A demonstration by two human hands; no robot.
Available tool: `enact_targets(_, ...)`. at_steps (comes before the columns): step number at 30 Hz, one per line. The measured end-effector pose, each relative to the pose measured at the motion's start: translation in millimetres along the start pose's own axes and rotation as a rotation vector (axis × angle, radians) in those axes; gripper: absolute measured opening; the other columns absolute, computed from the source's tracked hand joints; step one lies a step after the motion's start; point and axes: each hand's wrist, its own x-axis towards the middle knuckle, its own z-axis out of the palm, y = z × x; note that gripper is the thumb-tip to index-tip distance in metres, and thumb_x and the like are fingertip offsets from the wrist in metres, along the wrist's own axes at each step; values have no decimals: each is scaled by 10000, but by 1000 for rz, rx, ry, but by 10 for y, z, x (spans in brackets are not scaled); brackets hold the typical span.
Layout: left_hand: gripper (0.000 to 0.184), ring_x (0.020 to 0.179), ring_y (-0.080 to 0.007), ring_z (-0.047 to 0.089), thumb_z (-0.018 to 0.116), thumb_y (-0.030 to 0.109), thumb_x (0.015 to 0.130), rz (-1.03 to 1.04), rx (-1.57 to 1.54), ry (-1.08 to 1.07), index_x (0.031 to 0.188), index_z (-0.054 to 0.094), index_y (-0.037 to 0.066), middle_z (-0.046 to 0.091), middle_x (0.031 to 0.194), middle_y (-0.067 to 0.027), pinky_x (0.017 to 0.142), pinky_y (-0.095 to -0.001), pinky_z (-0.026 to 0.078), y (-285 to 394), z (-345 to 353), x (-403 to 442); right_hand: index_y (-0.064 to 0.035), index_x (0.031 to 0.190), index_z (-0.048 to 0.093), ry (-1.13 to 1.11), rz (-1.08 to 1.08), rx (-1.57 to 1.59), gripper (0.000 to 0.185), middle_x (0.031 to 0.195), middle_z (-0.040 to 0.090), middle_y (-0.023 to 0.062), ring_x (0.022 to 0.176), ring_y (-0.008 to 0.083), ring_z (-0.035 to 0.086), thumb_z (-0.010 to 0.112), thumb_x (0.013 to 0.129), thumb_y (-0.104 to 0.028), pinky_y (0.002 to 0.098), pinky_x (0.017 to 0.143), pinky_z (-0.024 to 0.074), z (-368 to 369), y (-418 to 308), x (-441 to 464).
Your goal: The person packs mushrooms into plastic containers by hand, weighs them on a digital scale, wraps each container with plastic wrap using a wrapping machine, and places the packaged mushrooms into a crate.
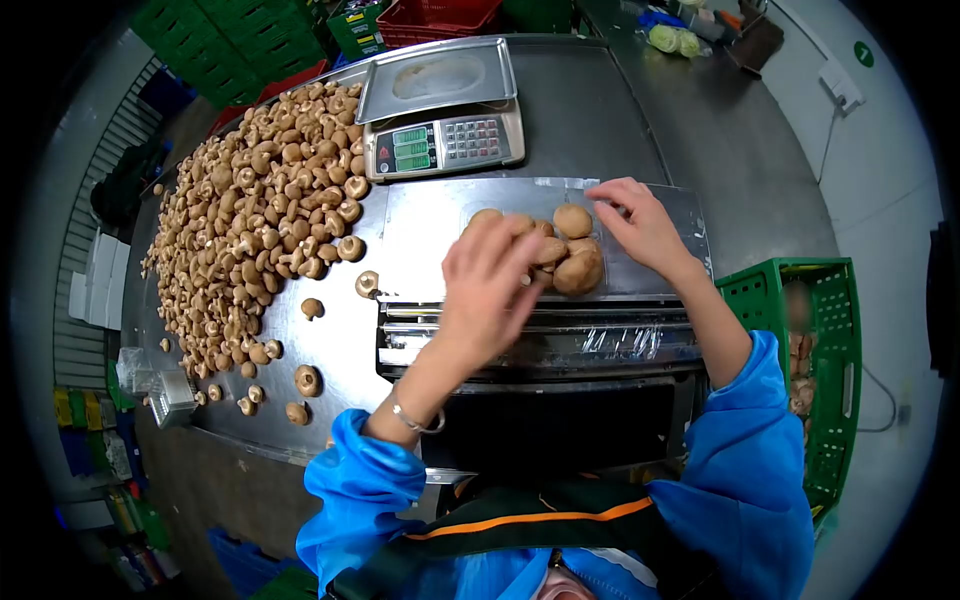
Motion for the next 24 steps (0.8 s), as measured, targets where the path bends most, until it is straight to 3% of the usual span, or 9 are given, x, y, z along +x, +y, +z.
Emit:
enact_targets(2, 661, 1224, -380, 300, 659, 203, 754, -148, 64, 41, 1298, 332, 19, 339, 1301, -234, 993, -454, 236, -108, -86, -17, -62, 1104, 567, -87, -36, 58, 325, 1113, 540, 118, 1077, 283, 464, 513, 844, -249, 375, 887, 388, -2, -144, -49)
enact_targets(4, 682, 1233, -398, 277, 615, 284, 796, -251, 55, -124, 1303, 287, -31, 269, 1333, -266, 1011, -455, 215, -285, 50, -59, -51, 1124, 550, -124, -235, -1, 353, 1175, 521, 127, 1152, 292, 427, 475, 870, -284, 395, 915, 369, 198, -57, -67)
enact_targets(7, 683, 1219, -409, 310, 579, 317, 808, -202, 48, -180, 1287, 276, -65, 283, 1312, -304, 991, -464, 254, -253, 121, -42, -40, 1144, 533, -104, -162, 9, 380, 1227, 485, 159, 1215, 313, 364, 403, 905, -304, 402, 999, 277, 324, 13, -71)
enact_targets(9, 692, 1241, -391, 297, 567, 334, 824, -474, -400, -208, 1303, 261, -62, 270, 1336, -286, 1008, -425, 269, -353, 35, 68, -44, 1207, 479, -168, 45, 213, 445, 1298, 405, 174, 1255, 320, 300, 405, 897, -354, 394, 1036, 212, 204, -90, -33)
enact_targets(11, 705, 1268, -365, 271, 574, 345, 824, -620, -647, -185, 1308, 262, -60, 225, 1373, -269, 1023, -375, 282, -405, -95, 99, -49, 1257, 419, -186, -88, 116, 532, 1331, 350, 184, 1274, 324, 263, 440, 867, -410, 403, 1037, 209, 97, -112, -80)
enact_targets(14, 806, 1247, -398, 286, 623, 376, 778, -265, -234, -213, 1326, 213, -49, 227, 1360, -279, 1016, -407, 286, -458, 202, -59, -50, 1303, 345, -277, -340, -325, 729, 1372, 275, 188, 1293, 335, 223, 600, 738, -434, 424, 1048, 188, 140, -143, -230)
enact_targets(16, 1014, 1203, -425, 286, 671, 477, 684, -100, 16, -166, 1344, 93, -33, 230, 1311, -277, 970, -469, 302, -316, 249, -122, -38, 1275, 373, -212, -292, -192, 718, 1345, 314, 188, 1274, 341, 256, 620, 726, -428, 423, 1039, 212, 220, -130, -262)
enact_targets(20, 1000, 1221, -403, 272, 681, 478, 656, -174, 75, -154, 1320, 162, -61, 252, 1306, -261, 945, -482, 301, -243, 327, -94, -12, 1218, 421, -101, -331, -158, 648, 1306, 366, 185, 1235, 353, 314, 615, 731, -394, 423, 1021, 254, 320, -70, -285)
enact_targets(24, 1015, 1206, -424, 279, 669, 520, 660, -199, 21, -182, 1326, 157, -50, 244, 1292, -293, 955, -477, 309, -228, 288, -71, -9, 1281, 319, -62, -315, -98, 816, 1299, 347, 200, 1210, 360, 328, 701, 664, -382, 422, 1011, 266, 306, -147, -332)
